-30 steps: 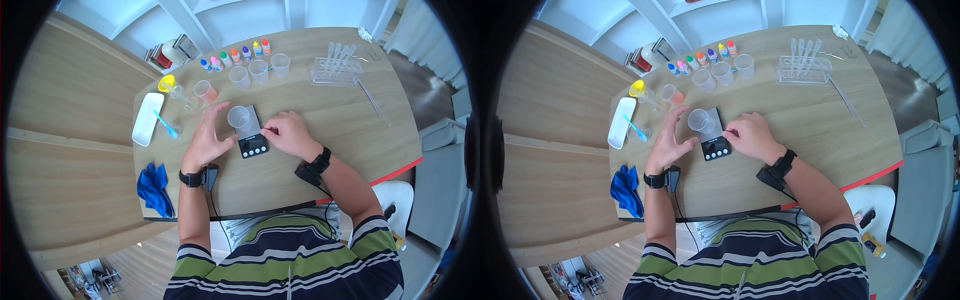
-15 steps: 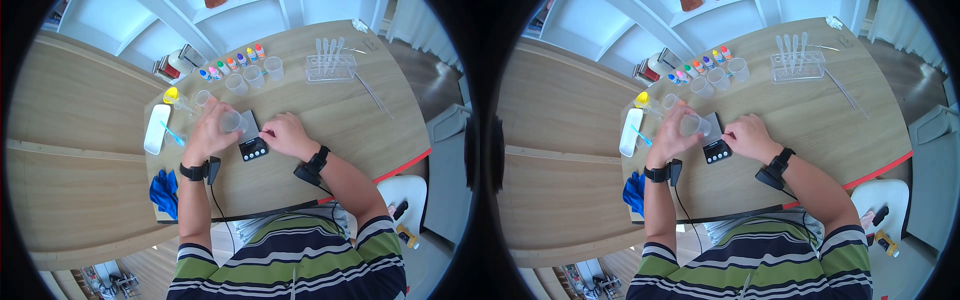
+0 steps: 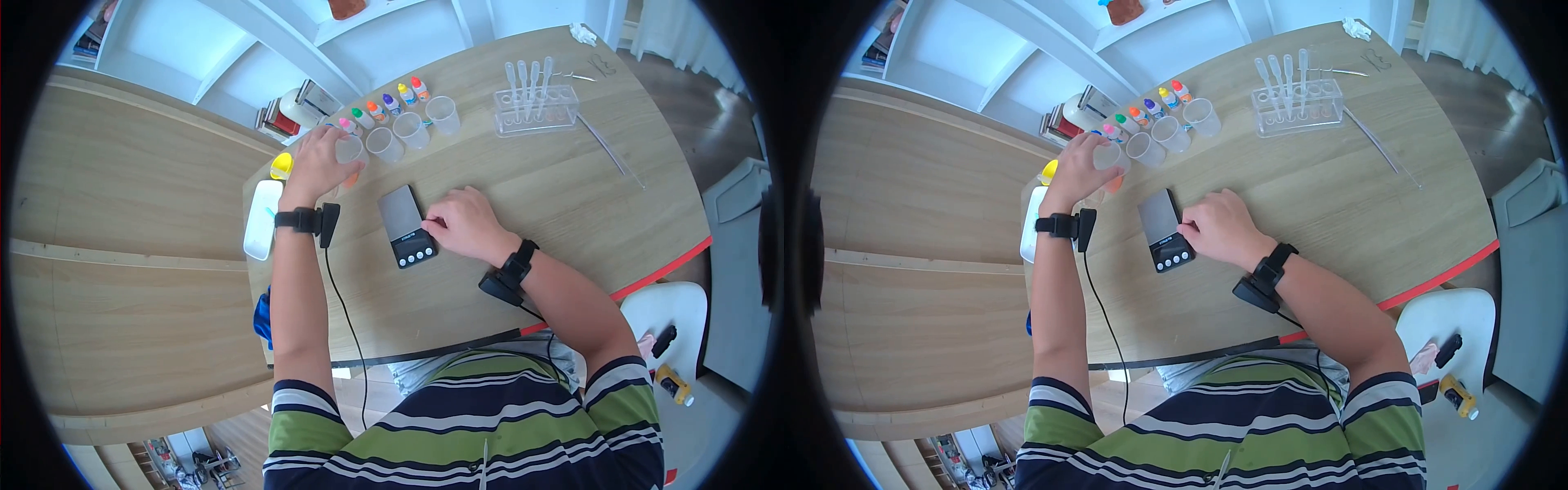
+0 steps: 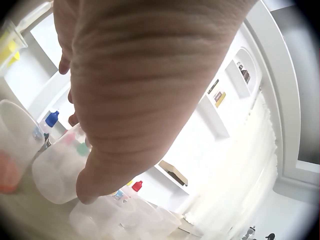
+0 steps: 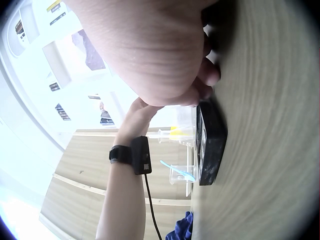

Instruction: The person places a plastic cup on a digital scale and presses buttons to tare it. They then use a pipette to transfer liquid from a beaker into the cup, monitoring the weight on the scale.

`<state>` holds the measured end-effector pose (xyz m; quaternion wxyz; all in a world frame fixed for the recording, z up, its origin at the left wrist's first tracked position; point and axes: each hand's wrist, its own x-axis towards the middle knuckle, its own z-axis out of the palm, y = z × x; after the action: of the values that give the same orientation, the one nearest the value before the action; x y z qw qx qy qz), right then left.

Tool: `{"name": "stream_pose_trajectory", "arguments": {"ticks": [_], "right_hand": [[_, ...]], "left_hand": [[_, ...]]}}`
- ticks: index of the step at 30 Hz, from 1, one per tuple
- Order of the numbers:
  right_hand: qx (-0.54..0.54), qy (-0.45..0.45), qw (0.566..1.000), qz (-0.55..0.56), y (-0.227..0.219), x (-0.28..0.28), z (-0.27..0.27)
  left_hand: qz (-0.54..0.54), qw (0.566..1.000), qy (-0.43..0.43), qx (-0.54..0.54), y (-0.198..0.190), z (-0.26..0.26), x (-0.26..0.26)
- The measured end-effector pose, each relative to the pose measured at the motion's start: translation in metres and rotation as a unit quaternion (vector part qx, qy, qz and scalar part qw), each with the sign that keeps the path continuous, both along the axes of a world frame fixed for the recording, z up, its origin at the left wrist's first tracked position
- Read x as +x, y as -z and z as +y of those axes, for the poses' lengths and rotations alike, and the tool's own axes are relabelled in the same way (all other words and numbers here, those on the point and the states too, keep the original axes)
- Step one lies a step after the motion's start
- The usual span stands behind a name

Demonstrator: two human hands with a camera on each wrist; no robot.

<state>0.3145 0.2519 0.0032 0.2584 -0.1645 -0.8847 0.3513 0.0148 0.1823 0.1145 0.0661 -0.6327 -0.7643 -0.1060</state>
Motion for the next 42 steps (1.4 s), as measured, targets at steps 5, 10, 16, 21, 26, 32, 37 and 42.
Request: {"name": "stream_pose_trajectory", "arguments": {"ticks": [5,10,16,21,26,32,37,42], "right_hand": [[0.000,0.003,1.000,0.012,0.002,0.000,0.000],[0.001,0.001,1.000,0.011,0.002,0.000,0.000],[0.011,0.000,1.000,0.016,0.004,-0.001,0.000],[0.004,-0.004,1.000,0.001,0.001,0.000,0.001],[0.011,-0.003,1.000,0.009,0.004,0.000,0.001],[0.002,-0.001,1.000,-0.002,0.001,0.000,0.000],[0.011,-0.005,1.000,0.007,0.002,0.000,0.001],[0.013,-0.005,1.000,0.007,0.003,0.000,0.001]], "left_hand": [[-0.018,0.998,-0.030,-0.058,0.009,0.005,-0.001],[-0.009,0.998,-0.030,-0.046,0.024,0.006,-0.008],[-0.013,0.996,-0.049,-0.070,0.027,0.006,-0.008],[-0.014,0.991,-0.072,-0.112,0.022,0.008,-0.006],[-0.053,0.994,-0.055,-0.080,0.021,0.011,0.000],[-0.043,0.998,-0.019,-0.052,0.023,0.025,0.011],[-0.036,0.999,0.007,-0.036,0.028,0.037,0.017],[-0.062,0.997,0.006,-0.040,0.027,0.043,0.024]]}}
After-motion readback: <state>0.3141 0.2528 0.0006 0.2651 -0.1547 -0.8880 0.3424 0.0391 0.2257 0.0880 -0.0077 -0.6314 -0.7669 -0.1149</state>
